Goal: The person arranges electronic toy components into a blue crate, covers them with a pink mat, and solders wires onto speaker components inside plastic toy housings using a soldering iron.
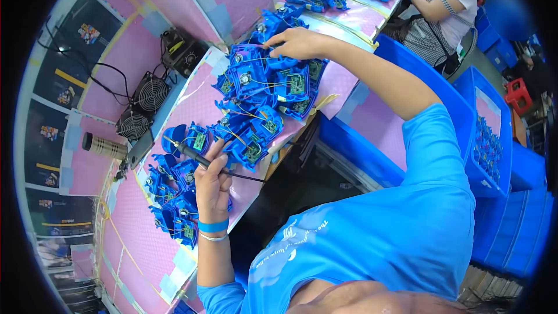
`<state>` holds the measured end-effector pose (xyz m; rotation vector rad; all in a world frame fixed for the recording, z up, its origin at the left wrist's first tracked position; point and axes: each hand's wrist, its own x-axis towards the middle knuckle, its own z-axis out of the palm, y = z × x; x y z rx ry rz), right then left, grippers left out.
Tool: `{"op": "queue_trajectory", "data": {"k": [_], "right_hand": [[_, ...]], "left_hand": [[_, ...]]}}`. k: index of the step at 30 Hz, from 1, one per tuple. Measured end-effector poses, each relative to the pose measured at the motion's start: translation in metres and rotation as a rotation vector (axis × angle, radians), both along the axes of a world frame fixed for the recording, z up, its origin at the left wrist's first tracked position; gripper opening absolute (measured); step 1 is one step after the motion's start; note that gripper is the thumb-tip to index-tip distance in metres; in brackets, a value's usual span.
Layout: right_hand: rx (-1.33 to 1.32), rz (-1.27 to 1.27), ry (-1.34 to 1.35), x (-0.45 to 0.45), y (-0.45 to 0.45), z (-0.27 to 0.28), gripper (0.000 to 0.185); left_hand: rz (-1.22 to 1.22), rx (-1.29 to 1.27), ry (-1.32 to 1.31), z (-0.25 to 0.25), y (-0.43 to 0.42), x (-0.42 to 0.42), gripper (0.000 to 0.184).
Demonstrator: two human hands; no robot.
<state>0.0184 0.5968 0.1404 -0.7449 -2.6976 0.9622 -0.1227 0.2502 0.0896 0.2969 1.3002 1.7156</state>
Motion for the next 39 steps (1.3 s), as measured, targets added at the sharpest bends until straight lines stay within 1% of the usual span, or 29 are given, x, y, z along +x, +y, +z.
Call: {"op": "queue_trajectory", "data": {"k": [1,2,3,5,6,8,9,11,12,14,17,18,20,21,22,24,25,27,29,30,32,33,35,37,39], "right_hand": [[-0.006,0.024,-0.036,-0.01,-0.002,-0.001,0.047],[-0.103,0.012,-0.04,-0.019,-0.006,-0.002,0.045],[-0.103,0.016,-0.04,-0.026,-0.015,0.003,0.045],[-0.262,0.027,-0.149,-0.038,-0.033,0.012,0.046],[-0.162,0.06,-0.073,-0.05,-0.033,-0.006,0.048],[-0.013,0.149,-0.036,-0.062,-0.049,-0.008,0.05],[0.026,0.167,-0.066,-0.066,-0.06,-0.003,0.053],[-0.024,0.202,-0.082,-0.082,-0.071,-0.009,0.054],[0.04,0.266,-0.084,-0.09,-0.074,-0.012,0.054],[0.006,0.281,-0.083,-0.099,-0.084,-0.016,0.055],[-0.182,0.282,-0.2,-0.084,-0.093,0.019,0.057],[-0.15,0.307,-0.152,-0.08,-0.084,0.024,0.053],[0.031,0.385,-0.041,-0.082,-0.043,0.025,0.049],[-0.053,0.209,0.04,-0.071,-0.037,0.035,0.044],[-0.176,0.101,0.206,-0.069,-0.01,0.031,0.041],[0.365,-0.205,0.384,-0.069,0.062,0.005,0.049],[0.368,-0.208,0.385,-0.068,0.092,-0.014,0.049],[0.432,-0.547,0.321,-0.068,0.143,-0.053,0.071],[0.254,-0.575,0.248,-0.072,0.171,-0.085,0.083],[0.248,-0.547,0.17,-0.072,0.172,-0.09,0.083],[0.275,-0.518,0.075,-0.068,0.147,-0.073,0.075],[0.267,-0.394,0.195,-0.064,0.143,-0.07,0.059],[0.061,-0.214,0.323,-0.066,0.138,-0.079,0.047],[0.031,-0.158,0.336,-0.069,0.119,-0.084,0.045],[0.267,-0.212,0.288,-0.07,0.089,-0.081,0.05]], "left_hand": [[0.012,-0.013,0.017,0.002,-0.004,0.002,0.046],[0.013,-0.012,0.019,0.003,-0.006,0.002,0.046],[0.022,0.008,0.027,0.003,-0.009,0.002,0.046],[0.035,0.027,0.033,0.004,-0.016,0.0,0.047],[0.058,0.03,0.045,0.005,-0.02,0.0,0.047],[0.081,0.046,0.054,0.008,-0.027,-0.003,0.049],[0.093,0.051,0.064,0.007,-0.032,-0.007,0.049],[0.139,0.047,0.087,0.006,-0.041,-0.012,0.049],[0.164,0.05,0.085,0.006,-0.046,-0.013,0.049],[0.202,0.069,0.09,0.005,-0.056,-0.016,0.049],[0.265,0.02,0.132,0.008,-0.059,-0.009,0.048],[0.226,0.055,0.119,0.005,-0.064,-0.011,0.047],[0.273,0.02,0.167,0.01,-0.063,-0.004,0.046],[0.28,0.02,0.173,0.009,-0.067,-0.003,0.045],[0.304,0.013,0.17,0.011,-0.071,0.001,0.045],[0.367,0.035,0.211,0.017,-0.075,0.012,0.042],[0.391,0.032,0.222,0.016,-0.078,0.014,0.041],[0.409,-0.011,0.223,0.018,-0.084,0.014,0.04],[0.411,0.015,0.212,0.016,-0.09,0.013,0.04],[0.417,0.034,0.203,0.015,-0.093,0.012,0.04],[0.422,0.064,0.19,0.012,-0.101,0.008,0.038],[0.429,0.072,0.178,0.015,-0.102,0.009,0.037],[0.508,0.016,0.18,0.018,-0.1,0.008,0.038],[0.517,-0.027,0.192,0.013,-0.104,0.002,0.041],[0.481,-0.112,0.217,0.007,-0.108,-0.005,0.043]]}}
